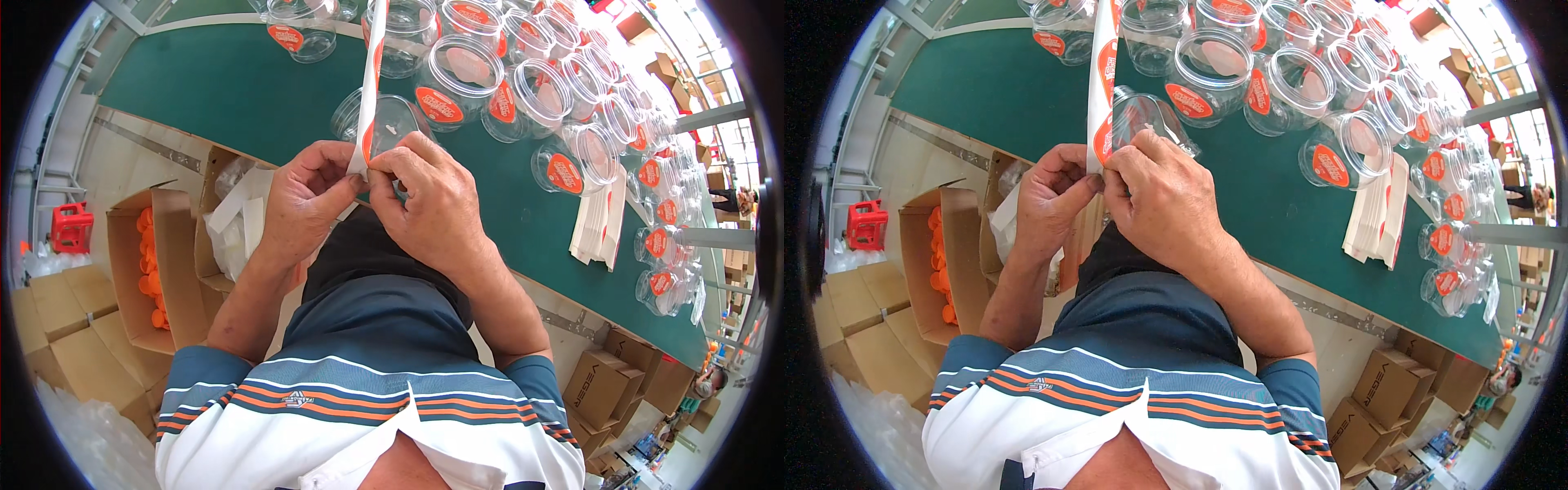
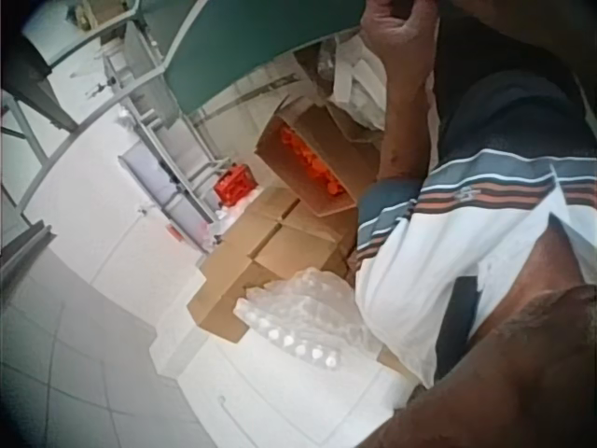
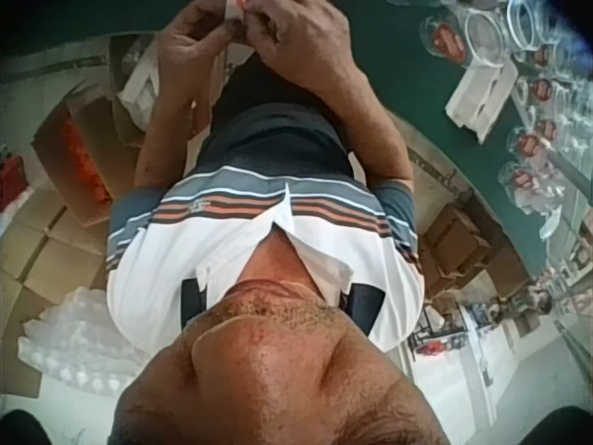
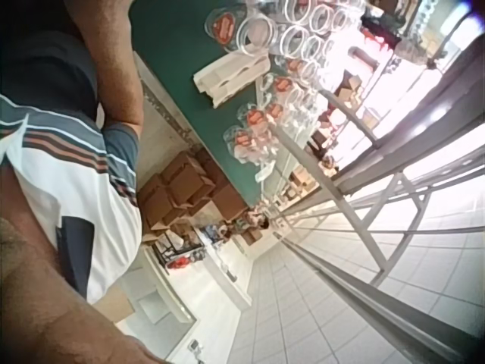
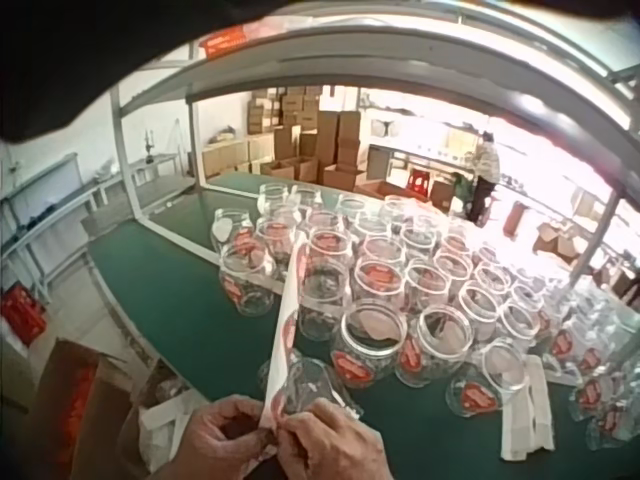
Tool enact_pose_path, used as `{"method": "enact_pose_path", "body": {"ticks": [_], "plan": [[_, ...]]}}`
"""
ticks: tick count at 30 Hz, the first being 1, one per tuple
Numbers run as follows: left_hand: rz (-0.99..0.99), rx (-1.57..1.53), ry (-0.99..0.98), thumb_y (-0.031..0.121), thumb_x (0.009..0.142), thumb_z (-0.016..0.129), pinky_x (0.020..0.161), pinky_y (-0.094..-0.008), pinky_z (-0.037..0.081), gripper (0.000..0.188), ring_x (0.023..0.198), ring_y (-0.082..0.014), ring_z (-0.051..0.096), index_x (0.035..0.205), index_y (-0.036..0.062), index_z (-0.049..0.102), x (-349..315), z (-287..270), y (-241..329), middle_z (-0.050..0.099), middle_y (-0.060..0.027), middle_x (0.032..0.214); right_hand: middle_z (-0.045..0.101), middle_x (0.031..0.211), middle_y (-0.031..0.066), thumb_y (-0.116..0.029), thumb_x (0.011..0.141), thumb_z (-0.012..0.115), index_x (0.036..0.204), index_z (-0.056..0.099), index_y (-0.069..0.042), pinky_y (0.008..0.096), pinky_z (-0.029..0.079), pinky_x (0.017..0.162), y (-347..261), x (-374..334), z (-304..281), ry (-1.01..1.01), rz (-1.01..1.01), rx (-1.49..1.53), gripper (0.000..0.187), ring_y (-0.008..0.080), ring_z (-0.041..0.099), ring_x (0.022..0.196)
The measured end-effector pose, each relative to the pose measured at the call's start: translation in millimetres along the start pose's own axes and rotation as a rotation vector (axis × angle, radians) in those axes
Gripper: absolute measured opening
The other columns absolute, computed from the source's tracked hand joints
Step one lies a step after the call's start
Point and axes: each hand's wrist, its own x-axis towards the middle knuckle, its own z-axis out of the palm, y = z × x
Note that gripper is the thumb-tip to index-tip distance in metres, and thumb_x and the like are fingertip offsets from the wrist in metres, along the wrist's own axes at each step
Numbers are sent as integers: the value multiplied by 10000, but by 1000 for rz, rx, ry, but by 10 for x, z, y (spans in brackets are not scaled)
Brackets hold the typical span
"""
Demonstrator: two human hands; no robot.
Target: Applying adhesive labels to clear plastic jars at a workstation.
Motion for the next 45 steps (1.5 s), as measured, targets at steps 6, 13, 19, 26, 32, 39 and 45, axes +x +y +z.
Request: {"method": "enact_pose_path", "body": {"ticks": [6, 13, 19, 26, 32, 39, 45], "plan": [[12, -33, 26, -75, 997, 758, 890, -232, 582, 282, 979, -108, 691, 1266, 8, 742, 9, -43, -38, 776, -69, 1089, 642, 891, 39, 24, 866, 771, 967, 742, -66, 326, 494, 600, 8, 20, 39, 11, -29, 33, 138, 199, 571, 675], [53, -41, 81, -62, 1010, 779, 885, -230, 572, 202, 967, -104, 696, 1199, 9, 761, 0, -26, -70, 785, -63, 1078, 639, 896, 37, 14, 866, 779, 1000, 745, -80, 325, 490, 594, 8, 24, 65, 7, -32, -17, 167, 196, 574, 671], [66, -20, 93, -78, 1008, 771, 875, -231, 575, 157, 948, -103, 703, 1140, 8, 772, -13, -42, -64, 791, -57, 1059, 638, 895, 31, 3, 858, 790, 1015, 755, -91, 322, 483, 577, -9, 15, 42, 13, -13, -65, 186, 188, 583, 666], [85, -21, 84, -107, 994, 750, 879, -233, 580, 176, 942, -107, 708, 1123, 12, 770, -20, -40, -92, 790, -52, 1036, 646, 893, 22, 1, 842, 800, 994, 765, -90, 317, 477, 563, -37, 27, 15, 9, -25, -106, 181, 184, 585, 655], [79, 16, 72, -120, 977, 736, 893, -237, 586, 196, 944, -113, 711, 1116, 15, 764, -28, -66, -100, 786, -53, 1027, 652, 880, 20, 7, 832, 802, 951, 768, -86, 312, 474, 561, -16, 7, 26, 8, -22, -84, 155, 182, 574, 634], [8, -33, 70, -97, 1005, 685, 915, -264, 581, 184, 938, -139, 706, 1152, -2, 741, -32, -117, -113, 783, -100, 1066, 659, 869, 24, 35, 837, 781, 931, 767, -74, 306, 460, 556, 4, 11, 57, 9, 34, 53, 144, 168, 549, 614], [14, -68, 57, -82, 1009, 663, 924, -287, 585, 188, 938, -156, 705, 1162, 8, 727, -27, -144, -108, 777, -106, 1056, 653, 858, 17, 47, 858, 763, 933, 757, -46, 287, 432, 558, 9, 24, 53, -22, 88, 165, 120, 139, 518, 621]]}}
